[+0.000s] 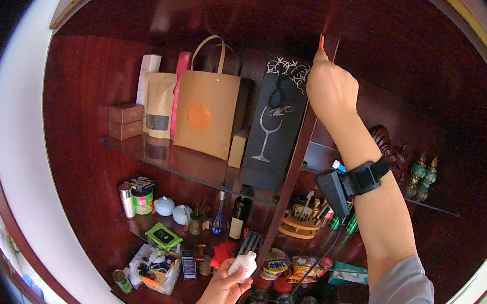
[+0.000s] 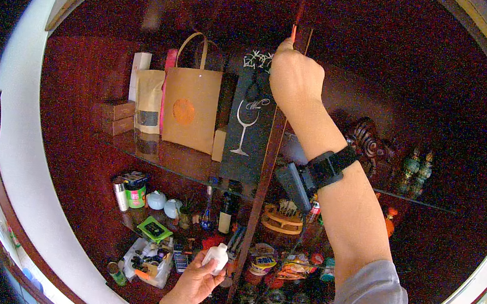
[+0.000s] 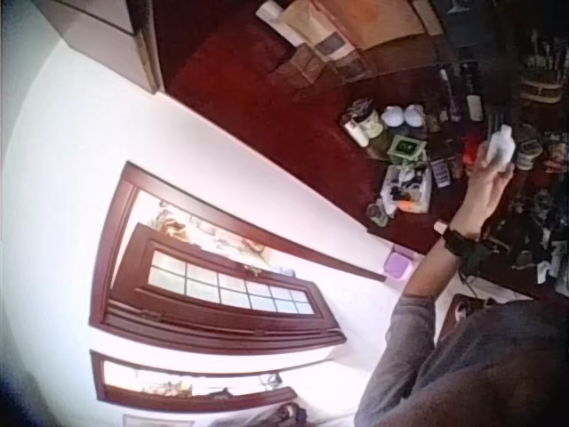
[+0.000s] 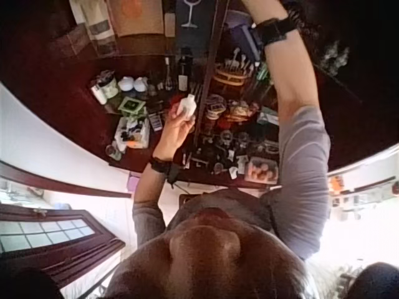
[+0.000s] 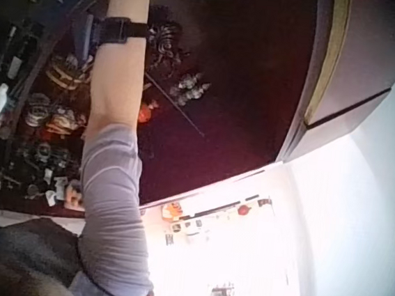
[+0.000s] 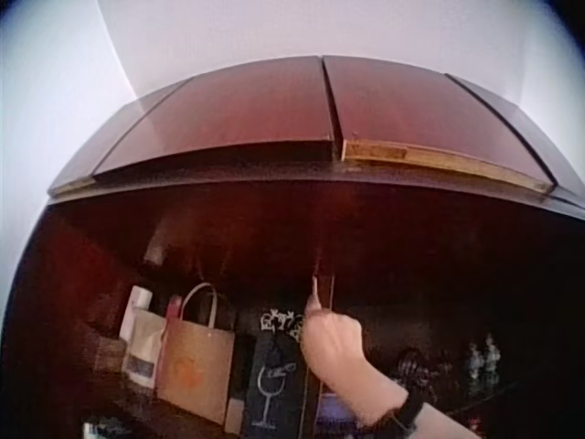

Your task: The person applies glue to a small orange plastic piece and attaches it to the edge of a wooden shelf. They then use a green clamp to secure the piece in place. Finally, they wipe the shelf edge with a white tissue.

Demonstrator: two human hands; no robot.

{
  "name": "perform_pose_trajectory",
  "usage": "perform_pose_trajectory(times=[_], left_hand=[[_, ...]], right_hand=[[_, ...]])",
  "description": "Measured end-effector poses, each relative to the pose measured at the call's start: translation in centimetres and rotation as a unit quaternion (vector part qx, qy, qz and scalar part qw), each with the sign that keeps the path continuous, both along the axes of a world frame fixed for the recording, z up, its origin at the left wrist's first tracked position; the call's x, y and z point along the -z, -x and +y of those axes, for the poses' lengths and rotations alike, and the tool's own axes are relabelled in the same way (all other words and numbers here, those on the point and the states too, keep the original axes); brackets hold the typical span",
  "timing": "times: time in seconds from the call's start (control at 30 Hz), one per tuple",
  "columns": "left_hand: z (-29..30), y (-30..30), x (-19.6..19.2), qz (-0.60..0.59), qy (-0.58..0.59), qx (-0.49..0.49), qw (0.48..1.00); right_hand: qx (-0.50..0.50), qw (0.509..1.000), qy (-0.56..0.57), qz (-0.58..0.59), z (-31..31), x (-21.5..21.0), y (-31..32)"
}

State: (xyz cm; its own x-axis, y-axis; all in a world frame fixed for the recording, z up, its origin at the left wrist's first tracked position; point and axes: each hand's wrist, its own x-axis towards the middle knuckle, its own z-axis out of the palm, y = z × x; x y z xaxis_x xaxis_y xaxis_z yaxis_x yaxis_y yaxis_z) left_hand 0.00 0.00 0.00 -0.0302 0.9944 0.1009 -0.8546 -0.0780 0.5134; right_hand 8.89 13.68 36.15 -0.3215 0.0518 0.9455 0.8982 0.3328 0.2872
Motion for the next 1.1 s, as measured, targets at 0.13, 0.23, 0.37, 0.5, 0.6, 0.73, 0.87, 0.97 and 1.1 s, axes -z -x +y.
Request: perform_pose_trajectory(times=[0.13,0.23,0.37,0.5,0.6,0.73,0.87,0.97,1.1], left_hand=[[0.3,0.0,-0.7,0.007,-0.008,-0.006,1.000],[0.7,0.1,-0.4,0.005,-0.011,-0.008,1.000],[0.7,0.2,-0.2,0.005,-0.007,-0.001,1.000],[0.8,-0.2,0.1,0.002,-0.008,-0.006,1.000],[0.7,-0.3,0.3,0.004,-0.001,-0.006,1.000],[0.4,-0.3,0.3,0.006,0.005,-0.012,1.000],[0.5,-0.2,0.4,0.014,0.001,-0.004,1.000],[0.1,-0.2,0.3,0.013,0.011,0.004,1.000],[0.2,-0.4,0.5,0.008,0.008,-0.001,1.000]], right_hand=[[0.022,0.999,-0.022,-0.023,-0.1,0.8,-0.1],[0.047,0.998,-0.019,-0.042,0.1,1.7,-0.1],[0.030,0.999,-0.029,-0.033,-0.2,1.6,0.1],[0.007,0.999,-0.040,-0.001,-0.2,0.2,0.1],[-0.005,1.000,0.013,0.011,-0.2,0.3,0.1],[0.001,0.999,0.041,0.019,-0.9,1.5,-0.2],[-0.014,0.999,0.034,0.026,-1.5,2.0,0.0],[-0.012,0.999,0.043,0.026,-1.1,2.6,0.3],[-0.010,0.999,0.025,0.032,-0.3,2.8,-0.2]])
